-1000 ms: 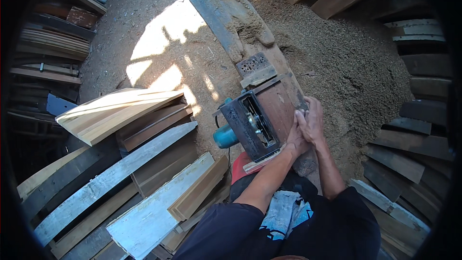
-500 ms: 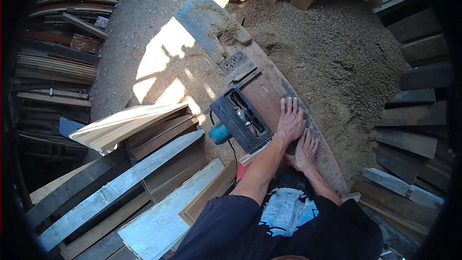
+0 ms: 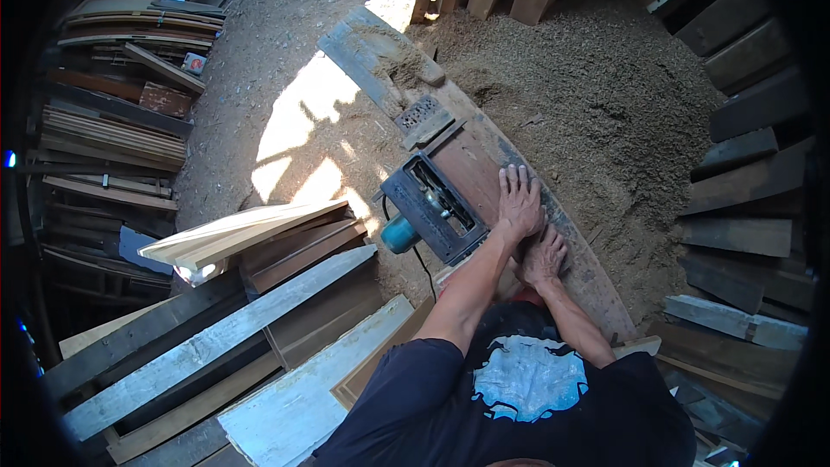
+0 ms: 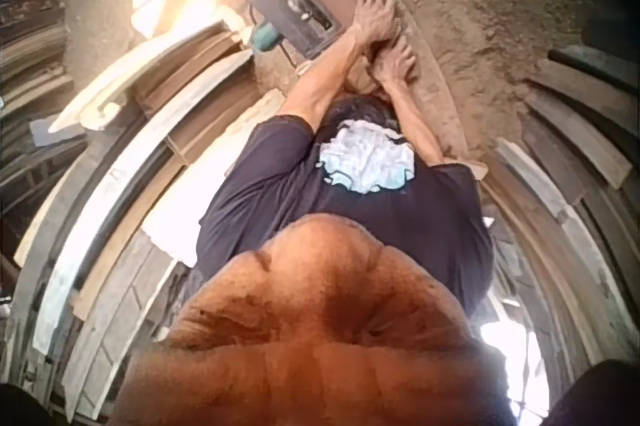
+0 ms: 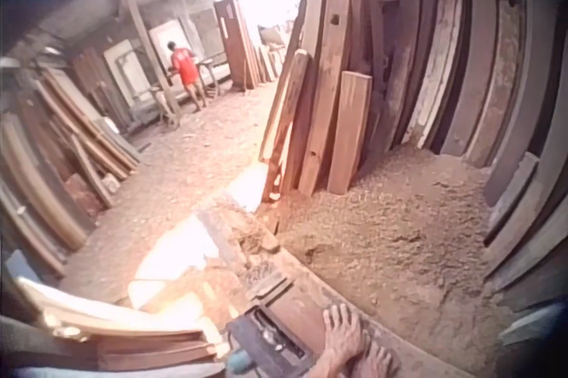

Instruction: The person operates a circular saw to cut a wooden board and then uses a hammer to strike a small object or nail on the wood.

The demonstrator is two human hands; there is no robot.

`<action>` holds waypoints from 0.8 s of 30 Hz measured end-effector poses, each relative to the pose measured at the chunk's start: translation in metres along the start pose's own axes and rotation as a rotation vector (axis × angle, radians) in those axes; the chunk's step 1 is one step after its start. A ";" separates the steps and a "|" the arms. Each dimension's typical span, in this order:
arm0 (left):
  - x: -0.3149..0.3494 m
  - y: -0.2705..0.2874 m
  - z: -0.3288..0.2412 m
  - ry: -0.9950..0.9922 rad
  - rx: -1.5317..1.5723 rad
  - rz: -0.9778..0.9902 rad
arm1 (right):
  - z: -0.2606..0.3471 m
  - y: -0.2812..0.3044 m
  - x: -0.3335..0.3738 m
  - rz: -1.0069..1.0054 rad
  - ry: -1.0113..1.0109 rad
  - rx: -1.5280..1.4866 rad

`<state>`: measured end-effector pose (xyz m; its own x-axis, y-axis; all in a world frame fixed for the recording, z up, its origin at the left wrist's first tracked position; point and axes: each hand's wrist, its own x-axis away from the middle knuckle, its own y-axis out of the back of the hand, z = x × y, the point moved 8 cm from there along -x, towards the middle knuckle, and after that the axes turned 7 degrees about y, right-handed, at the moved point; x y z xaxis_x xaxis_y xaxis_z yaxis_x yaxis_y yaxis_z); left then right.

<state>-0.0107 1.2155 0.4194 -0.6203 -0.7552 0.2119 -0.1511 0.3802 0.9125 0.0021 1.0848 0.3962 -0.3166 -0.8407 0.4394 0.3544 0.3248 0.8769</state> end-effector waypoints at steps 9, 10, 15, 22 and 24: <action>0.020 0.233 0.167 0.685 0.129 -0.578 | 0.008 0.035 0.011 0.030 -0.032 -0.004; 0.019 0.231 0.187 0.683 0.127 -0.580 | 0.011 0.034 0.009 0.036 -0.030 -0.017; -0.016 0.172 0.081 0.037 -0.119 -0.219 | 0.001 0.026 0.012 0.053 -0.056 -0.053; -0.003 0.003 0.001 0.066 -0.052 0.118 | -0.011 0.011 0.003 -0.005 -0.059 -0.057; 0.007 -0.004 0.011 0.017 -0.041 -0.049 | -0.002 0.015 0.000 -0.010 -0.045 -0.117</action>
<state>-0.0229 1.2146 0.4131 -0.5998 -0.7814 0.1720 -0.1496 0.3206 0.9353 0.0092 1.0885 0.4092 -0.3585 -0.8227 0.4413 0.4505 0.2615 0.8536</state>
